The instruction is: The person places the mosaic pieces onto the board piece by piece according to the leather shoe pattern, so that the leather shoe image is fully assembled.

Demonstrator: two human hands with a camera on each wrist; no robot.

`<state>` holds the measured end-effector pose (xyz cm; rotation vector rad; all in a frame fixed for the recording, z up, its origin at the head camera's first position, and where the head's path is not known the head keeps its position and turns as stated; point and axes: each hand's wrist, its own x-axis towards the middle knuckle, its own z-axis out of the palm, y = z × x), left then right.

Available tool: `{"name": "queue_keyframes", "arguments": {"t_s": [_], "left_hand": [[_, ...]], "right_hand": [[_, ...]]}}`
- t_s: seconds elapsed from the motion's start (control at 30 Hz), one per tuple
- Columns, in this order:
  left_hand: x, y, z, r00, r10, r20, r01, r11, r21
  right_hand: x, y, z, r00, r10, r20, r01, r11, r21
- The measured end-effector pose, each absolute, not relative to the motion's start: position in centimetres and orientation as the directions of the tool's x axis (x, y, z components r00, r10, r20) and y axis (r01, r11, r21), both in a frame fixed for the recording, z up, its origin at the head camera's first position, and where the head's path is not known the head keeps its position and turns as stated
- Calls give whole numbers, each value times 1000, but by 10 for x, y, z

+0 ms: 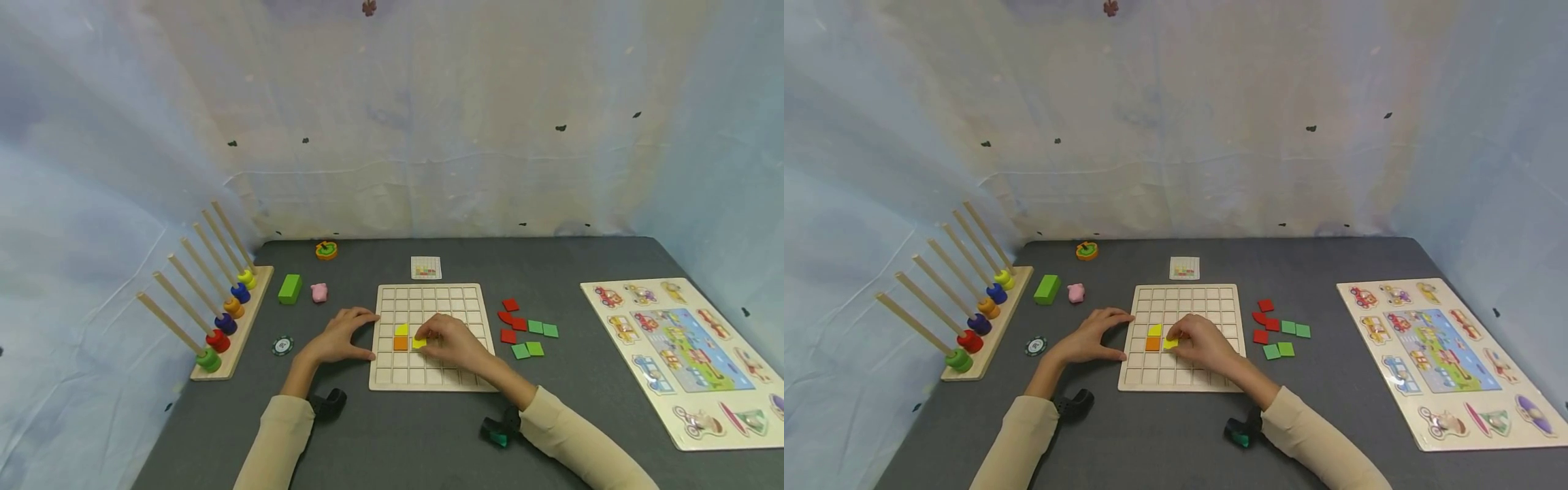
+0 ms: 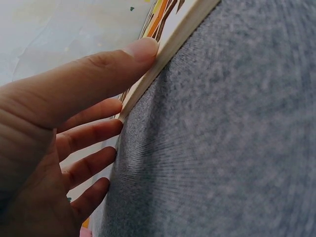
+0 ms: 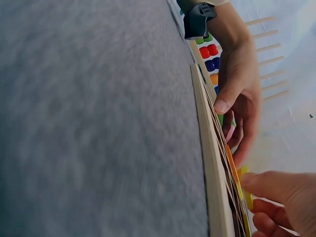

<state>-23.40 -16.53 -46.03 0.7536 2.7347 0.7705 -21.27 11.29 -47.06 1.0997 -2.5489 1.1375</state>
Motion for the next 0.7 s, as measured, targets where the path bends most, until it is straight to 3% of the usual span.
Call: {"name": "queue_keyframes", "arguments": {"t_s": [0.7], "left_hand": [[-235,-167,-463,-849,526,-48,426,735,528]], "right_hand": [[-213,107,-478,-697,-567,439,-717,532,-452]]}}
